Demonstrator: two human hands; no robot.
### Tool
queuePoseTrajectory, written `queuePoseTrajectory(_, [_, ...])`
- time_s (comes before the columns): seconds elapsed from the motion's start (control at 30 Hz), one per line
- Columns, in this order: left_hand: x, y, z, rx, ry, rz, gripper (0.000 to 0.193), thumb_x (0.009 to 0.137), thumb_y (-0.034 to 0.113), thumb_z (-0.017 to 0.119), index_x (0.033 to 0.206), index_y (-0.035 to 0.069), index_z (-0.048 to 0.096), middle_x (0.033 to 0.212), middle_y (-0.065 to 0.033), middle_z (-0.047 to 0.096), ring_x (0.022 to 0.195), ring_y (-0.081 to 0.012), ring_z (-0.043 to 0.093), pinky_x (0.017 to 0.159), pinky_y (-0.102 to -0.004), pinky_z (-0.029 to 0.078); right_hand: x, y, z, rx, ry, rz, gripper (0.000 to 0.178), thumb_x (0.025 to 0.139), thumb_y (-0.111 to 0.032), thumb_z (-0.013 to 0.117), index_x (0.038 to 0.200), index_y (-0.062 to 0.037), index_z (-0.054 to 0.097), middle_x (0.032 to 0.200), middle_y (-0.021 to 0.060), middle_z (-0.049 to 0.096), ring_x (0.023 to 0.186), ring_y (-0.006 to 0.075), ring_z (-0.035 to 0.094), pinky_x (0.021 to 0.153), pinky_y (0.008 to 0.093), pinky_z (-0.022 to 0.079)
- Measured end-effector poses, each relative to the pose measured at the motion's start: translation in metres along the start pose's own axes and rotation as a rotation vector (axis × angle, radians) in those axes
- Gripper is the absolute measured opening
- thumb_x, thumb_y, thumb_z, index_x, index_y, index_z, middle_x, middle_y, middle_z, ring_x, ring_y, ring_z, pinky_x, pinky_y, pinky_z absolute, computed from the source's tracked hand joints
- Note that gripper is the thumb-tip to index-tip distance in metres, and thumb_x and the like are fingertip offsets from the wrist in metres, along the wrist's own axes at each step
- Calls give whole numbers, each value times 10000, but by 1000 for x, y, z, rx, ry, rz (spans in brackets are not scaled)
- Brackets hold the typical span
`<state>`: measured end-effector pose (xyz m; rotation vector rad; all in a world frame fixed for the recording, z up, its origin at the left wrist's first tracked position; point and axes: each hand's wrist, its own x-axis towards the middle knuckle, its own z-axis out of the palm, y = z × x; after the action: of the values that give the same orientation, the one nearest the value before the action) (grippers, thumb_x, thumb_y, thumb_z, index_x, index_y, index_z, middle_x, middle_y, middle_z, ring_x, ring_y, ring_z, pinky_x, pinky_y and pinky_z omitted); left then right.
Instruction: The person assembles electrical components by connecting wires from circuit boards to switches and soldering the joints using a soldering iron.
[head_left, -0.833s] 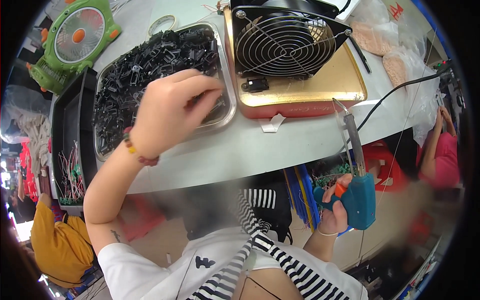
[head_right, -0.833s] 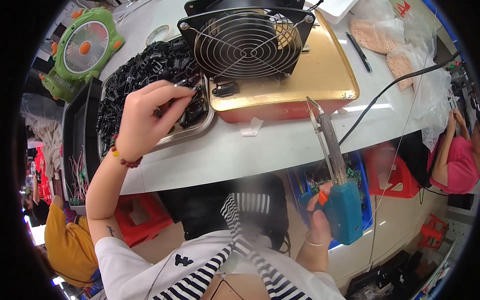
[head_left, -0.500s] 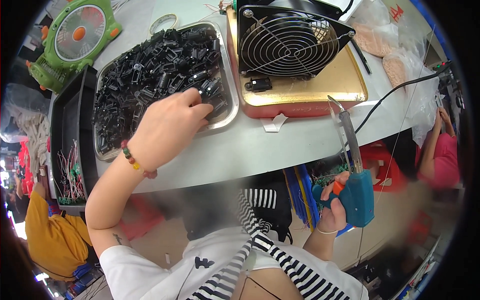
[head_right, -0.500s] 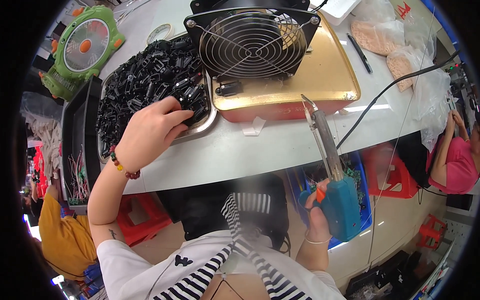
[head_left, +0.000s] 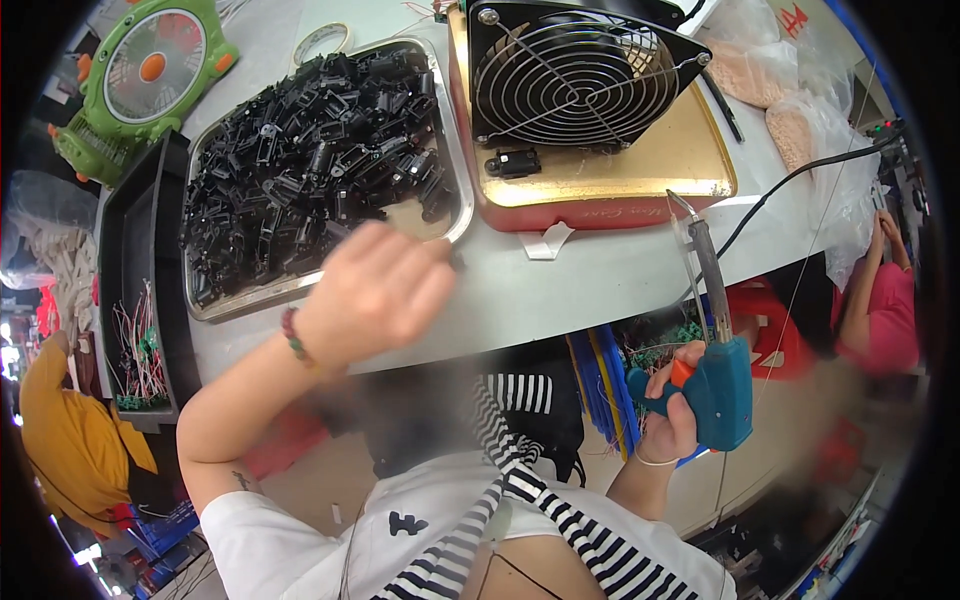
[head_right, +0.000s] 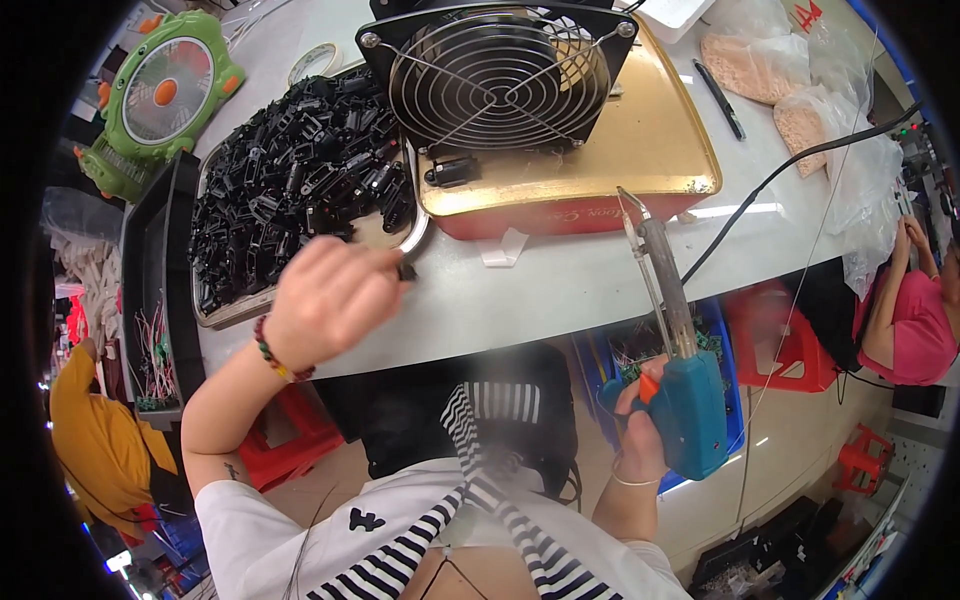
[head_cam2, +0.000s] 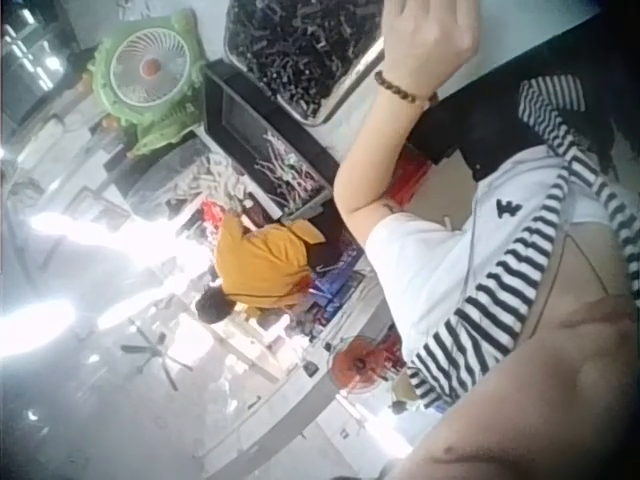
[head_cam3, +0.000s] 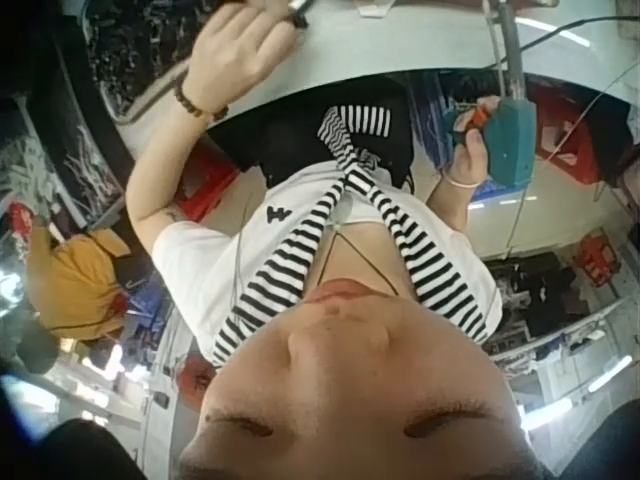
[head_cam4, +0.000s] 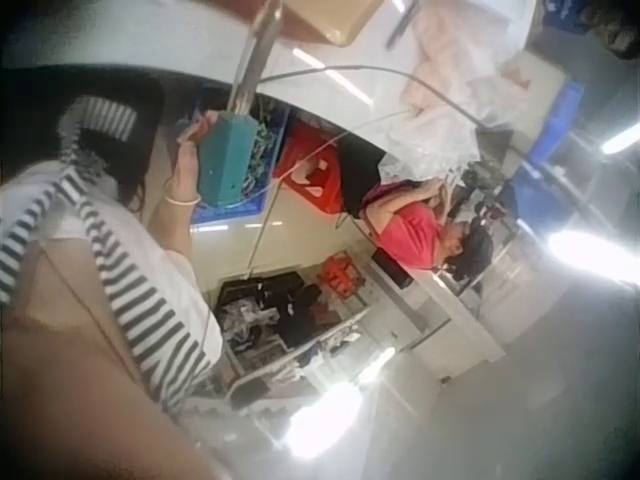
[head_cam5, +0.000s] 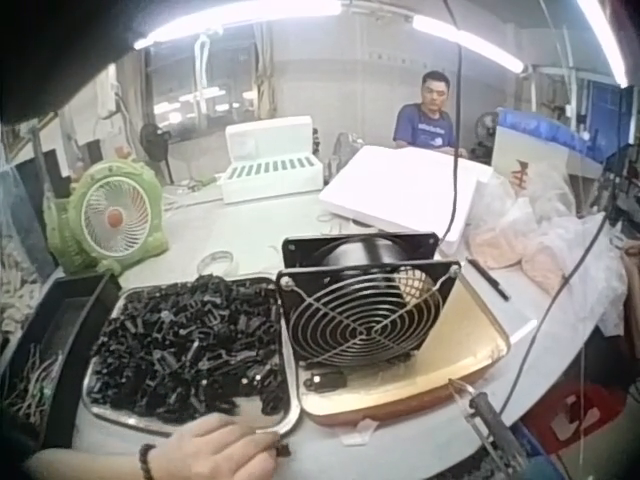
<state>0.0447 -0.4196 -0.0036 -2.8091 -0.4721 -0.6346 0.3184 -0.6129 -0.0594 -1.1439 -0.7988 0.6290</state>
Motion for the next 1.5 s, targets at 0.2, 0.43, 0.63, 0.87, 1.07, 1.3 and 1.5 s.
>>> queuePoseTrajectory(0.2, [-14,21,11,-156,-15,-97,234,698,103,669,909,6,639,1003,-96,653,796,-221,618,679,-318,490,0,-1,2,-12,7,-6,536,745,-179,678,1187,75,511,1095,180,521,646,178,569,553,256,457])
queuePoseTrajectory(0.43, [-23,24,-1,-395,-86,-231,255,706,49,690,958,22,661,1045,-125,670,863,-263,651,717,-360,526,1,3,-2,2,4,-6,519,748,-164,671,1183,77,522,1100,181,536,647,175,582,562,248,455])
queuePoseTrajectory(0.63, [15,19,-13,-479,107,-306,224,733,12,736,950,43,691,899,-95,694,771,-258,649,692,-346,531,0,0,1,-2,2,-8,510,750,-168,670,1178,71,529,1098,175,537,658,171,586,570,248,451])
queuePoseTrajectory(0.87, [94,-12,15,-311,319,-164,169,749,81,751,911,53,710,891,-74,711,727,-238,657,652,-332,540,-3,-2,-1,-1,31,18,532,736,-182,680,1176,74,527,1092,179,535,676,175,592,584,259,450])
queuePoseTrajectory(1.07, [96,-13,30,-252,196,-176,131,789,81,734,917,51,729,934,-70,713,765,-232,688,678,-312,564,-3,-1,-8,-41,44,18,534,741,-195,680,1173,80,529,1078,180,534,667,179,592,583,259,452])
queuePoseTrajectory(1.3, [98,-11,18,-165,70,-124,155,806,82,714,953,30,716,952,-57,689,710,-213,676,605,-298,549,2,0,-6,-31,9,21,544,742,-191,681,1177,89,513,1055,179,534,660,179,584,577,261,449])
queuePoseTrajectory(1.5, [90,-11,3,-193,183,-25,138,766,117,728,863,25,694,888,-71,688,596,-195,639,522,-293,515,2,2,-4,-13,1,7,555,739,-199,693,1176,89,508,1081,182,519,658,180,576,574,262,449])
